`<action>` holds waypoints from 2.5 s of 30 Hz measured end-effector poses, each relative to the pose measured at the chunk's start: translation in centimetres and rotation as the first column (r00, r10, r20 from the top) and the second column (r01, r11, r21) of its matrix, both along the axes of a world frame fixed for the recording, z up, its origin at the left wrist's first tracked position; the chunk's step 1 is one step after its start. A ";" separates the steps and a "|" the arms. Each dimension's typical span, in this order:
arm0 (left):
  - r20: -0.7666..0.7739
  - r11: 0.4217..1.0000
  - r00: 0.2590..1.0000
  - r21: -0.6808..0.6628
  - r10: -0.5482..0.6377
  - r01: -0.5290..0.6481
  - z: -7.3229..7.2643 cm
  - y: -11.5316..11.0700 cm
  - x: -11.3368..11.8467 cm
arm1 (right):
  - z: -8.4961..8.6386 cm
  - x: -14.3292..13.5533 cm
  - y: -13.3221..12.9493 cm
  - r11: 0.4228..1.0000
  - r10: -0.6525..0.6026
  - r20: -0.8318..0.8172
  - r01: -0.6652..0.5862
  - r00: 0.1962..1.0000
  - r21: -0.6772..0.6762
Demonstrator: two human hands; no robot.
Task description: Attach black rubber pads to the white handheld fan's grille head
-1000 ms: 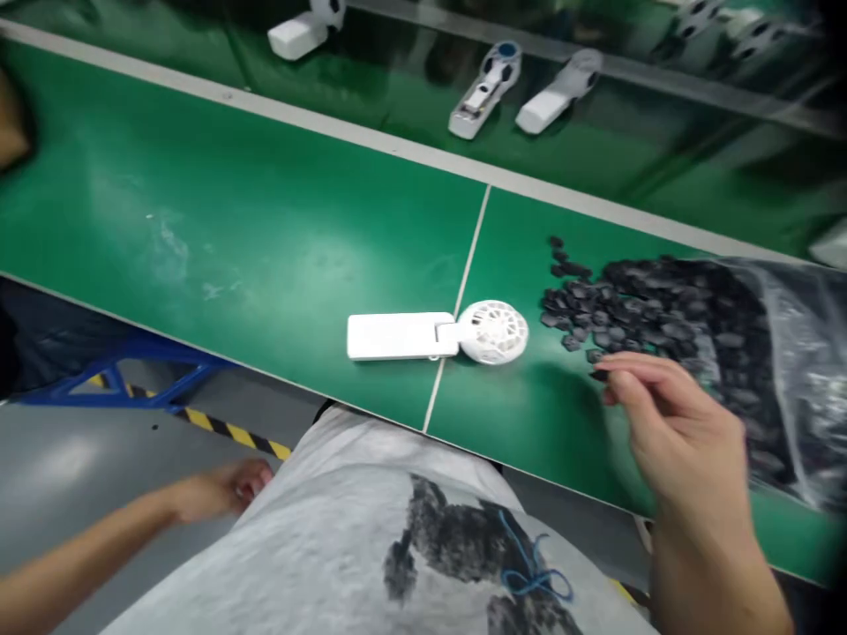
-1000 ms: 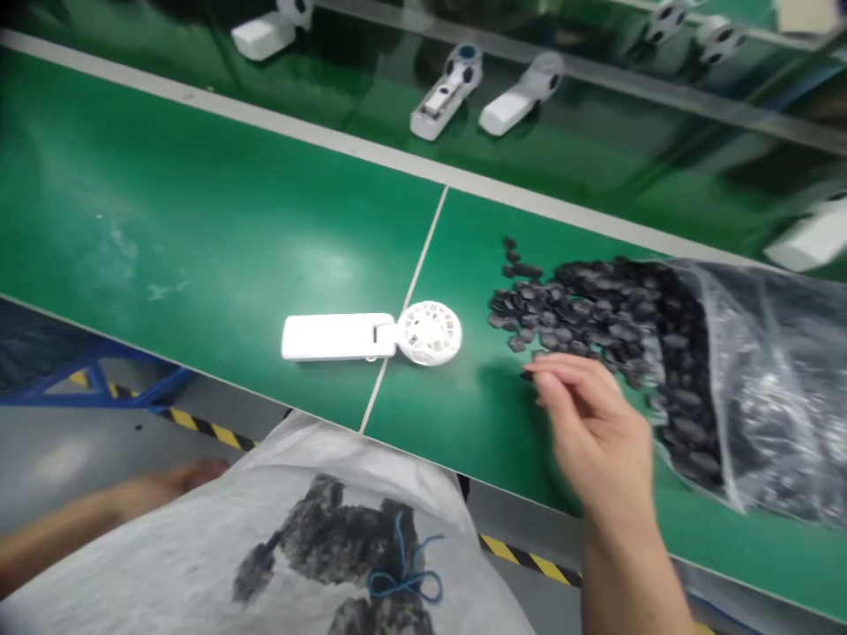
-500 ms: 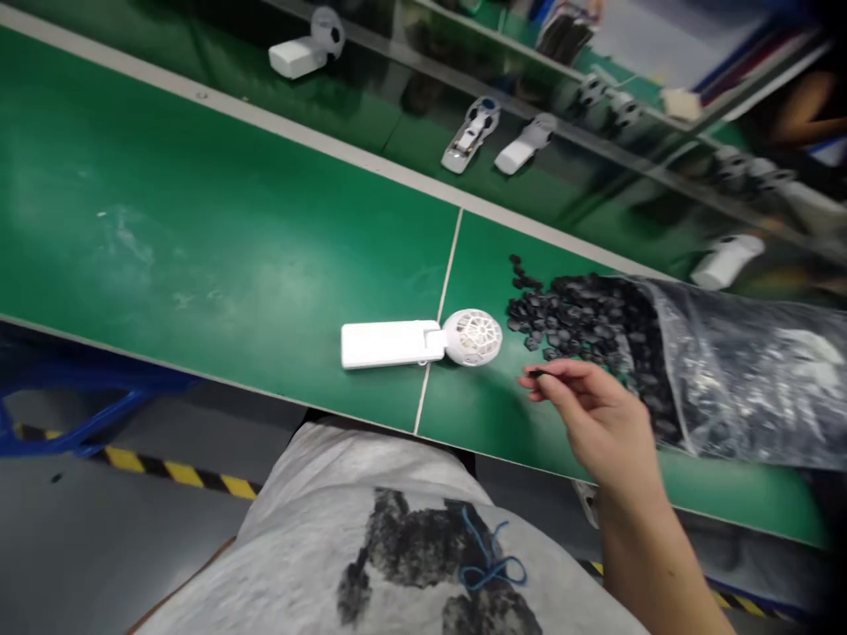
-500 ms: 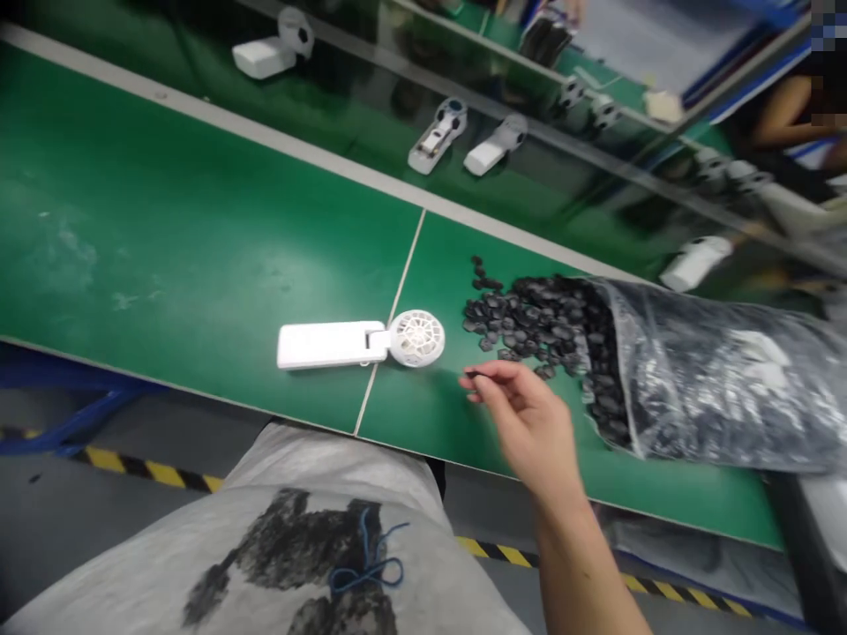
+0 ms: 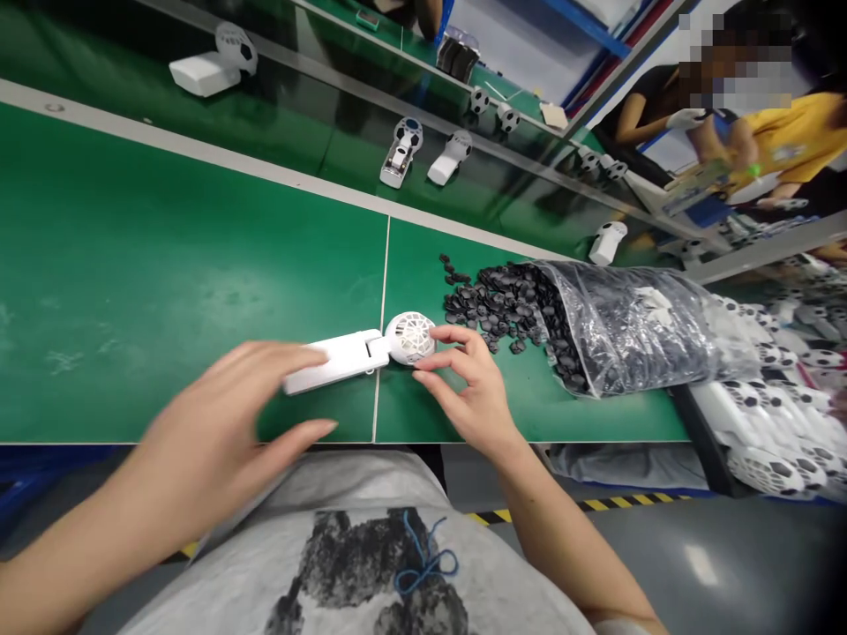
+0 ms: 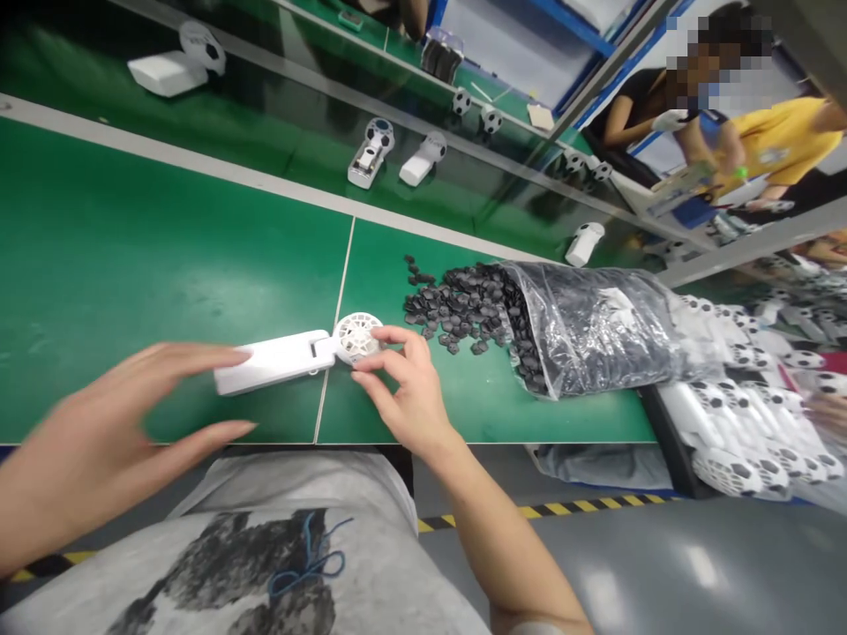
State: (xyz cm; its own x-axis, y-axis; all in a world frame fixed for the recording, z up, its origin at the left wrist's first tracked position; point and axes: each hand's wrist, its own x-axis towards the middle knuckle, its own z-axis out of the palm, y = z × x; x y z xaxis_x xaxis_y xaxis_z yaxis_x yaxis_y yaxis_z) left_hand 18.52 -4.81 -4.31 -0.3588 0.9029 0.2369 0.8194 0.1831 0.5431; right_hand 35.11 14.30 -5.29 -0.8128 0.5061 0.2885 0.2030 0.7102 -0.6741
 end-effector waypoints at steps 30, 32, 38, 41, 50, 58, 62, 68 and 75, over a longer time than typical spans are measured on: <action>-0.015 0.964 0.988 -0.223 -0.151 0.144 -0.3 11.2 1.7 | -0.5 0.6 5.1 0.952 0.089 0.013 -0.081 0.996 -0.294; -0.121 0.973 0.982 -0.198 -0.142 0.116 -0.3 10.7 1.4 | 0.0 2.2 7.1 0.978 -0.014 0.012 0.016 1.000 -0.207; -0.204 0.988 0.972 -0.126 -0.114 0.090 -0.4 10.1 0.7 | -0.3 5.6 11.1 0.956 -0.241 0.145 0.210 0.960 0.204; -0.157 0.991 0.981 -0.090 -0.114 0.101 -0.9 10.3 0.6 | -1.1 5.1 11.0 0.961 -0.199 0.198 0.152 0.960 0.229; -0.102 0.979 0.984 -0.158 -0.146 0.128 -1.3 9.9 0.6 | -1.8 2.8 10.1 0.875 -0.133 0.372 -0.067 0.919 0.479; -0.141 0.986 0.984 -0.145 -0.107 0.087 -1.6 9.5 1.1 | -0.7 1.9 9.3 0.736 -0.138 0.518 -0.262 0.844 0.624; -0.137 0.981 0.982 -0.161 -0.129 0.107 -1.4 9.1 1.2 | -0.8 1.8 9.5 0.740 -0.150 0.539 -0.267 0.829 0.617; -0.160 0.982 0.978 -0.158 -0.130 0.105 -1.0 9.1 1.9 | 0.3 1.7 7.3 0.968 0.081 0.335 -0.155 0.939 0.199; -0.177 0.990 0.978 -0.105 -0.114 0.096 -1.4 9.6 1.8 | 1.6 1.1 4.5 0.970 0.166 0.081 -0.148 0.983 -0.195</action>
State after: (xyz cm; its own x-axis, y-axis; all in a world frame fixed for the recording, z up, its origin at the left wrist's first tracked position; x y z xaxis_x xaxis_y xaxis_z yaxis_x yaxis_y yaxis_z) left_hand 20.34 4.76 -5.76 -0.2192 0.9549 0.2001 0.9204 0.1344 0.3672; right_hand 36.25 18.84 -3.67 -0.9056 0.4075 0.1174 0.1691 0.6009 -0.7812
